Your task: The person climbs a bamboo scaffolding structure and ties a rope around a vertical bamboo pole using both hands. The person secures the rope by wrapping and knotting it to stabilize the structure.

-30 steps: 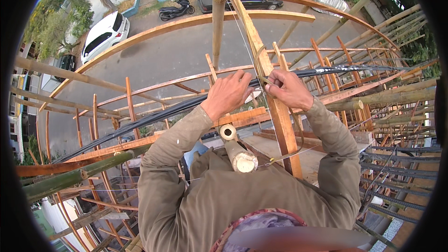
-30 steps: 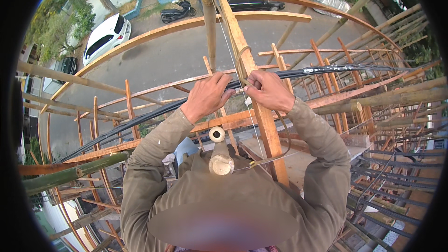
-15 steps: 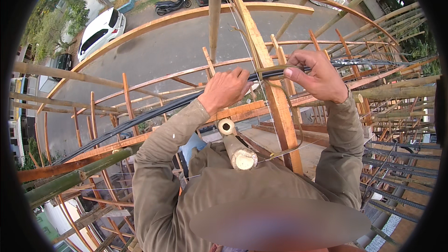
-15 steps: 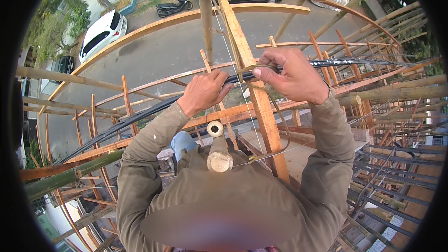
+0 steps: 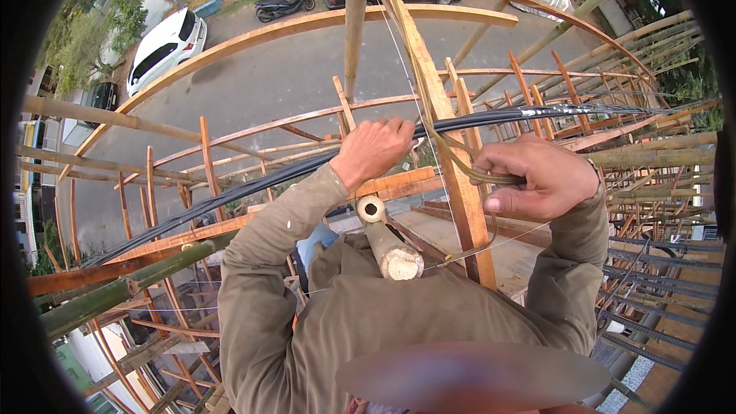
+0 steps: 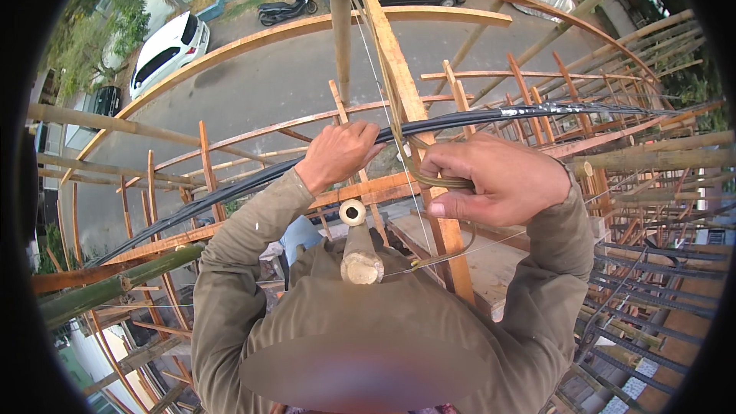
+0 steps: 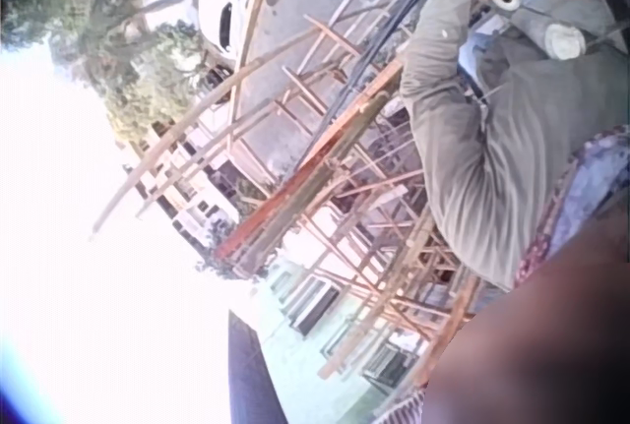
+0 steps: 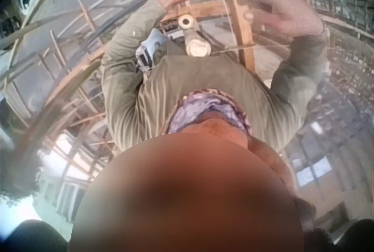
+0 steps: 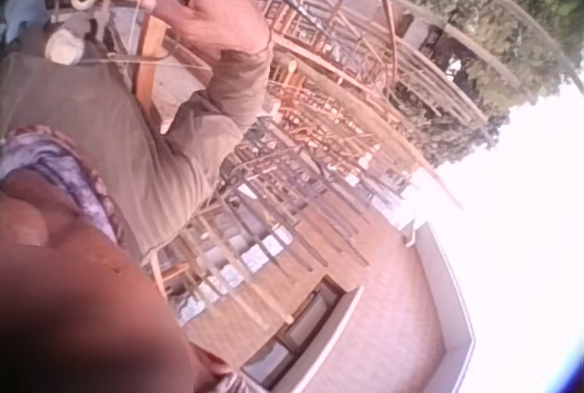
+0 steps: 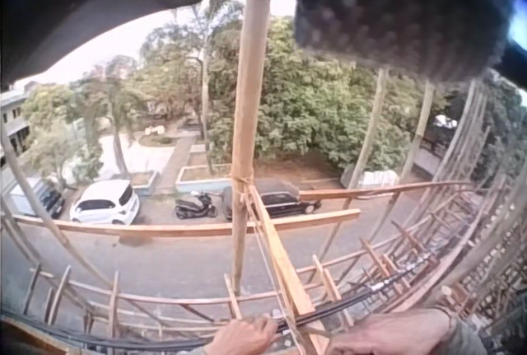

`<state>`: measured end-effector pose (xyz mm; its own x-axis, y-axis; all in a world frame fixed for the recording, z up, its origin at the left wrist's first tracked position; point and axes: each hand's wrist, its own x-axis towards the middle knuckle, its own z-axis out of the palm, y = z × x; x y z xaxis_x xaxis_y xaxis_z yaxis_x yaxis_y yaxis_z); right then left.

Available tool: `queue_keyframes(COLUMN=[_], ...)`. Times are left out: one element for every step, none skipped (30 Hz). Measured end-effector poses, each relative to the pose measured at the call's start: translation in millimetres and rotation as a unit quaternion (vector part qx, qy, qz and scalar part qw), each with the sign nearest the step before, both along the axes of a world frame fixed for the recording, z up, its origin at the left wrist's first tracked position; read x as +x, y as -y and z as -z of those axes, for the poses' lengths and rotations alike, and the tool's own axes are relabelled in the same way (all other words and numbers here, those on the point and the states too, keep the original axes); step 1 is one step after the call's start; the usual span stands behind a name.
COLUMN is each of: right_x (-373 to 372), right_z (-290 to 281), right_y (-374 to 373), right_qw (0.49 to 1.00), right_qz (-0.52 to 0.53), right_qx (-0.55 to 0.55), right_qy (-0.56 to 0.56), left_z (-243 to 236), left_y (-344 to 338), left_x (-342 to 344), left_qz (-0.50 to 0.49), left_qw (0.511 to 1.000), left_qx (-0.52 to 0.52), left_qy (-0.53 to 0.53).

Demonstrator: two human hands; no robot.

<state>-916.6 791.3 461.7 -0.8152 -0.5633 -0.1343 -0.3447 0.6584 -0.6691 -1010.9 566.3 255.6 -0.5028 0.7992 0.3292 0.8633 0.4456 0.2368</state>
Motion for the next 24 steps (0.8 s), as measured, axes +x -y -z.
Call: queue_keyframes(right_x=[6.6, 16.0, 17.9, 16.4, 14.3, 14.2, 11.6, 10.5, 9.2, 7.9, 6.8, 8.2, 7.0, 6.8, 5.8, 6.3, 3.8, 1.6, -1.1, -3.4, -5.5, -8.6, -10.4, -20.4], right_z=[-6.1, -17.1, -19.0, -20.8, -23.0, -25.0, -26.1, -28.9, -31.6, -37.7, -44.1, -48.1, -53.8, -56.1, -58.4, -59.3, -65.3, -64.4, -65.8, -65.7, -65.7, -63.8, -62.6, -57.5], right_y=[-5.4, -13.6, -21.0, -28.0, -34.9, -39.0, -41.5, -43.1, -43.0, -43.9, -44.9, -44.7, -47.1, -49.0, -52.3, -55.6, -61.8, -65.6, -69.7, -72.3, -73.8, -73.6, -72.2, -69.6], right_qw=[0.999, 0.992, 0.966, 0.956, 0.944, 0.949, 0.952, 0.956, 0.956, 0.957, 0.953, 0.942, 0.957, 0.963, 0.966, 0.960, 0.960, 0.949, 0.936, 0.920, 0.905, 0.883, 0.865, 0.859], right_qz=[-0.044, 0.049, 0.157, 0.160, 0.170, 0.178, 0.184, 0.181, 0.193, 0.195, 0.226, 0.287, 0.232, 0.211, 0.198, 0.253, 0.221, 0.238, 0.252, 0.280, 0.294, 0.317, 0.323, 0.340], right_qx=[0.028, 0.081, 0.126, 0.161, 0.188, 0.168, 0.147, 0.135, 0.125, 0.126, 0.132, 0.047, 0.062, 0.069, 0.090, 0.002, 0.021, 0.010, 0.000, 0.001, 0.060, 0.102, 0.116, 0.081], right_qy=[-0.014, -0.081, -0.164, -0.186, -0.211, -0.199, -0.196, -0.188, -0.182, -0.175, -0.151, -0.168, -0.161, -0.151, -0.140, -0.122, -0.168, -0.205, -0.245, -0.273, -0.301, -0.330, -0.365, -0.375], left_z=[0.3, 0.3, 0.4, 0.5, 0.7, 0.9, 1.2, 1.7, 2.1, 2.6, 3.0, 3.4, 3.3, 2.5, 1.2, -1.1, -3.9, -7.3, -11.5, -16.3, -20.9, -25.8, -30.0, -33.1], left_y=[-0.1, -0.1, 0.0, -0.1, -0.1, 0.0, 0.0, 0.1, 0.0, -0.1, -0.4, -0.7, -0.9, -1.0, -1.5, -1.6, -0.8, -0.4, -0.5, -0.5, -0.6, -2.1, -5.6, -9.7], left_x=[0.4, 0.7, 1.1, 1.6, 1.7, 1.8, 1.3, 1.2, 0.7, 0.1, -0.1, 0.1, 0.9, 2.2, 3.2, 4.3, 5.8, 8.1, 8.5, 8.1, 8.0, 4.7, 1.0, -1.6], left_qz=[0.000, 0.002, 0.003, 0.005, 0.003, -0.002, -0.001, -0.001, 0.000, -0.001, 0.000, 0.002, -0.002, -0.002, 0.002, -0.001, -0.003, -0.004, -0.007, -0.012, -0.017, 0.001, 0.021, 0.040], left_qw=[1.000, 1.000, 1.000, 1.000, 1.000, 1.000, 1.000, 1.000, 1.000, 1.000, 1.000, 1.000, 1.000, 1.000, 1.000, 1.000, 1.000, 1.000, 0.999, 0.998, 0.995, 0.990, 0.981, 0.969], left_qx=[-0.001, -0.004, -0.002, -0.008, -0.007, -0.001, -0.007, -0.009, -0.014, -0.010, -0.009, -0.005, -0.004, -0.003, -0.002, -0.009, -0.016, -0.024, 0.009, 0.042, 0.061, 0.132, 0.189, 0.245], left_qy=[0.001, 0.002, 0.000, 0.003, 0.001, -0.007, -0.006, -0.005, -0.002, -0.006, -0.007, -0.005, -0.013, -0.018, -0.025, -0.014, -0.002, 0.011, 0.031, 0.049, 0.076, 0.044, 0.021, -0.001])
